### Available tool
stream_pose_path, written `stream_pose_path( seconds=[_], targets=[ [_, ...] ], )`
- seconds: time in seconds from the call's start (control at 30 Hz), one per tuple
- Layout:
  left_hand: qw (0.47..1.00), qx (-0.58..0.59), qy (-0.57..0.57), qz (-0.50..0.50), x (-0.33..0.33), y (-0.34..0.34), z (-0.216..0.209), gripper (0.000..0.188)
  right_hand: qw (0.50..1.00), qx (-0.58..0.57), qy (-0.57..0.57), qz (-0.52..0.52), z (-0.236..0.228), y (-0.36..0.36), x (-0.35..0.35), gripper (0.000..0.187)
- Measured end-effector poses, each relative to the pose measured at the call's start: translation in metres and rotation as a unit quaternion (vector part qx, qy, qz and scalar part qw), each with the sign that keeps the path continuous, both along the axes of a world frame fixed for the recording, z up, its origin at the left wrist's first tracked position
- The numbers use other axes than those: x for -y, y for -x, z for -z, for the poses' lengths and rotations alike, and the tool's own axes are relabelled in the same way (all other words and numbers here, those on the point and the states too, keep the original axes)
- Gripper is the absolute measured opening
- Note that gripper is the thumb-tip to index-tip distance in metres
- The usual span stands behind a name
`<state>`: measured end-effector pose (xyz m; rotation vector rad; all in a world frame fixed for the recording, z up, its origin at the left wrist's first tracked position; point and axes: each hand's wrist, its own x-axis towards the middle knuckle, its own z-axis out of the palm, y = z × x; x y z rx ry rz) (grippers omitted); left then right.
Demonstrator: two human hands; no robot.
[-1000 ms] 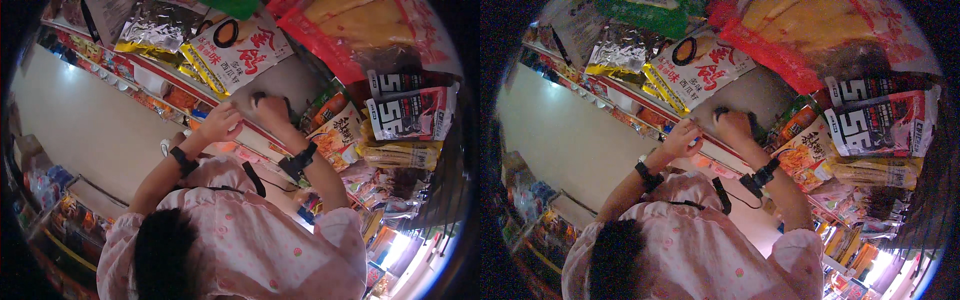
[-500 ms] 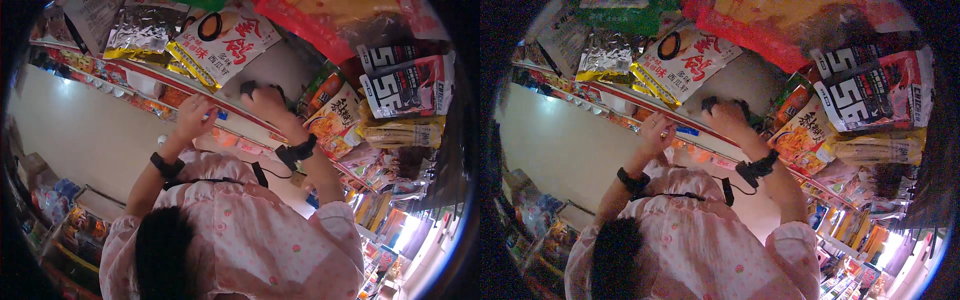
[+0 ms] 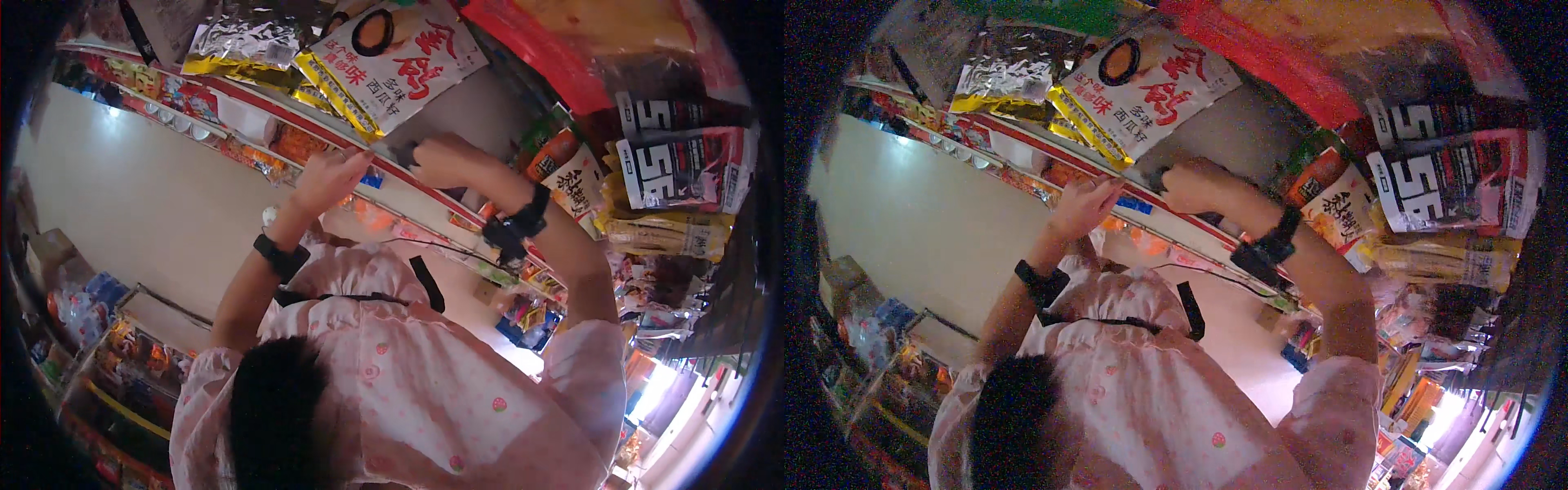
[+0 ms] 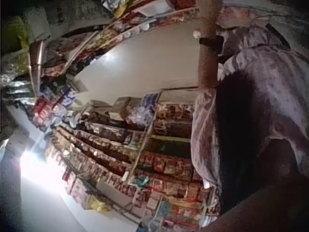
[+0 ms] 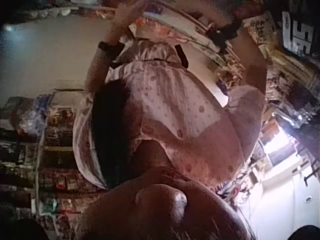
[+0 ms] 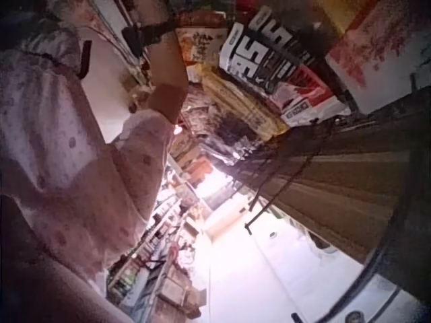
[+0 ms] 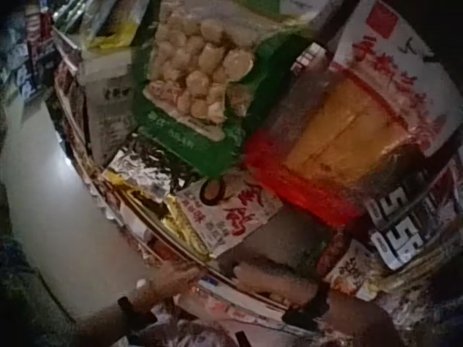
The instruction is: Organizing and tidying snack packages on grocery store shelves.
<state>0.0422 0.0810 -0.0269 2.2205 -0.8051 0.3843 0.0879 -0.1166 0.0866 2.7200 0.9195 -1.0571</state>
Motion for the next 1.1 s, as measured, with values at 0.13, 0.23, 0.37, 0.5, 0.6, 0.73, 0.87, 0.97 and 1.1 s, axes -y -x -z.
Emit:
stream_pose_path(
  seconds=[0.13,0.23,0.37,0.5,0.6,0.73,0.87,0.97,1.1],
  targets=[
    [0.999,-0.008,0.048,0.005,0.005,-0.004,0.006,0.017,0.997,0.007,-0.039,0.06,0.015,-0.012,-0.005,0.032],
    [0.999,-0.021,0.049,0.002,0.003,-0.005,0.005,0.016,0.993,-0.007,-0.027,0.117,0.011,-0.011,-0.012,0.033],
    [0.999,-0.008,0.048,-0.01,0.003,-0.009,0.004,0.012,0.997,0.015,-0.012,0.072,0.006,-0.002,-0.003,0.033],
    [0.999,-0.027,0.036,-0.007,0.005,-0.009,0.006,0.01,0.995,-0.006,-0.02,0.1,0.004,-0.01,-0.017,0.034],
    [0.998,-0.035,0.053,-0.013,0.003,-0.007,0.003,0.01,0.992,0.006,-0.013,0.129,0.005,0.006,-0.007,0.033],
    [0.998,-0.028,0.062,-0.007,0.003,-0.007,0.004,0.01,0.991,-0.001,0.012,0.132,0.006,0.001,-0.007,0.033],
    [0.998,-0.039,0.056,-0.007,0.006,-0.008,0.005,0.01,0.988,0.051,-0.033,0.144,0.009,-0.006,-0.019,0.034],
    [0.997,-0.046,0.064,-0.012,0.003,-0.007,0.0,0.009,0.991,0.021,0.017,0.13,0.009,0.007,-0.006,0.033],
    [0.996,-0.045,0.075,-0.027,0.009,-0.009,0.004,0.007,0.991,0.022,0.002,0.129,0.005,-0.005,-0.014,0.034]
  ],
)
